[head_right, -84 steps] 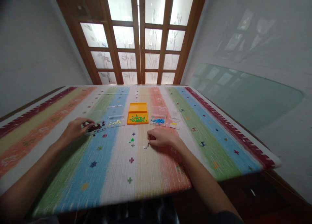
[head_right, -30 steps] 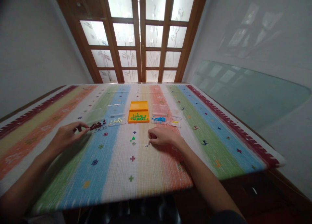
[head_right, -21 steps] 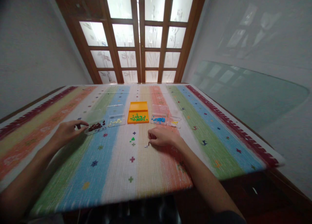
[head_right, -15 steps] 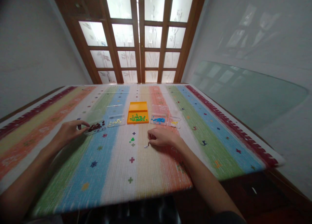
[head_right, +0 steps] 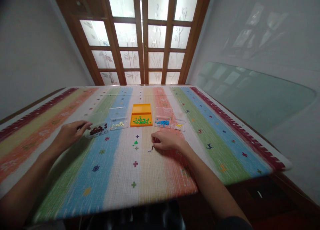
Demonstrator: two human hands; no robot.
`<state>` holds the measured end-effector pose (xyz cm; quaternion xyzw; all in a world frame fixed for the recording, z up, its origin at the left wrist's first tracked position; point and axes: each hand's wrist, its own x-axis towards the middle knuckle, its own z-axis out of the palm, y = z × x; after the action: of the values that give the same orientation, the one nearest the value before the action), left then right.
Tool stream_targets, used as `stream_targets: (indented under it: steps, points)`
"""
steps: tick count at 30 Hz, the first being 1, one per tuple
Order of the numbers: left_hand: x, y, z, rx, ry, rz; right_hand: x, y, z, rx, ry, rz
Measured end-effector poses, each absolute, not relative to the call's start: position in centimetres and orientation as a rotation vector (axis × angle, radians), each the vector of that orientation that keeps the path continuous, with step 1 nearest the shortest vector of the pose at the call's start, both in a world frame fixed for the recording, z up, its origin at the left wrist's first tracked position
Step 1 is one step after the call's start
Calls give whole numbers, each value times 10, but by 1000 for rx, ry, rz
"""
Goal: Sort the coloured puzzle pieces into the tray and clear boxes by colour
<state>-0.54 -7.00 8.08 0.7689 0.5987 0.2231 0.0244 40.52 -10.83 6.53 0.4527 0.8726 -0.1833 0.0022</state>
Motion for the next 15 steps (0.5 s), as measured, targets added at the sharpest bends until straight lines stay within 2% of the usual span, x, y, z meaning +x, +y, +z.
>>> stream_targets:
  steps: [8, 15]
  points:
    - [42, -88, 83, 2567, 1408, 850, 406, -108, 68, 1418, 2735, -613]
    - [99, -109, 53, 2662, 918, 665, 408, -110, 72, 1356, 2754, -765]
